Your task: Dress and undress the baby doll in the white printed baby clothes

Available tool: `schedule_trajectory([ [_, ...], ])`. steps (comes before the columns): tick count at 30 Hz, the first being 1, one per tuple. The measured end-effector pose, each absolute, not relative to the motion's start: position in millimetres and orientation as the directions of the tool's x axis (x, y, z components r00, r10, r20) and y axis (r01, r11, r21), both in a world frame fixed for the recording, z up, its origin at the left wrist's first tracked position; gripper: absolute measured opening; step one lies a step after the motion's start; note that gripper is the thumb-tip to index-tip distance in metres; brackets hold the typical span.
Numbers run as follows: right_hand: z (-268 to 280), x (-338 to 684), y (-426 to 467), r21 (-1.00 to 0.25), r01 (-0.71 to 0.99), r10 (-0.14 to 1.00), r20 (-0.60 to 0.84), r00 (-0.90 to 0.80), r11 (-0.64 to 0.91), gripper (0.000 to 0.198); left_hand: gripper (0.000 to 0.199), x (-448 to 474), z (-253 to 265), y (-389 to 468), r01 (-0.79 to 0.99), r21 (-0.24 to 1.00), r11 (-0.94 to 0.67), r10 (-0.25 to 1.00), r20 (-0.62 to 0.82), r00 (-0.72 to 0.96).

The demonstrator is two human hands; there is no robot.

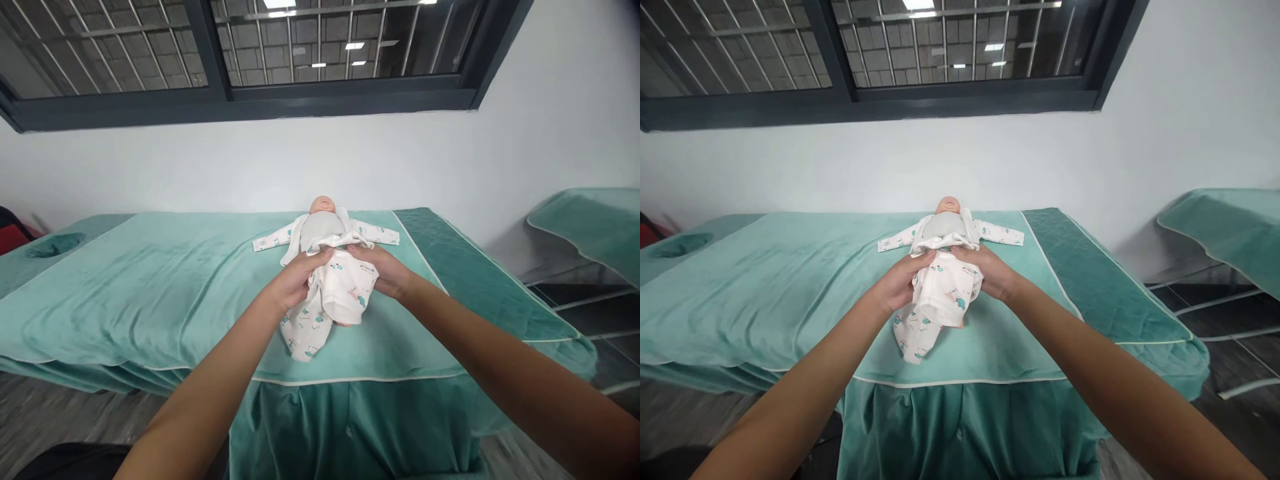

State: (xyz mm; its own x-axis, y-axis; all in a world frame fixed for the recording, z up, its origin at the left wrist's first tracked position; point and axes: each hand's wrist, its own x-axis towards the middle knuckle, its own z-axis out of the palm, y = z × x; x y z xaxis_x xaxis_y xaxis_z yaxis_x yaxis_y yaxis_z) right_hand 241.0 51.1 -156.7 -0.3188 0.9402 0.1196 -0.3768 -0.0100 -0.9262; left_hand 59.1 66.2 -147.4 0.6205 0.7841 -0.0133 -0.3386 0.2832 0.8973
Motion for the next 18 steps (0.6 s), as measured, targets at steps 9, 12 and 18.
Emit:
schedule_trajectory([
  [9, -160, 240, 48, -0.907, -0.42, 0.937, 0.11, -0.333, -0.043, 0.04, 0.04, 65, -143, 68, -0.419, 0.867, 0.272, 0.847, -0.009, 0.532],
  [12, -165, 237, 43, -0.904, -0.42, 0.935, 0.081, -0.347, -0.077, 0.039, 0.043, 64, -143, 67, -0.419, 0.864, 0.278, 0.828, 0.005, 0.56],
  [18, -170, 245, 43, -0.946, -0.29, 0.874, 0.018, -0.485, -0.142, 0.047, 0.048, 57, -134, 64, -0.212, 0.955, 0.205, 0.811, -0.045, 0.583],
])
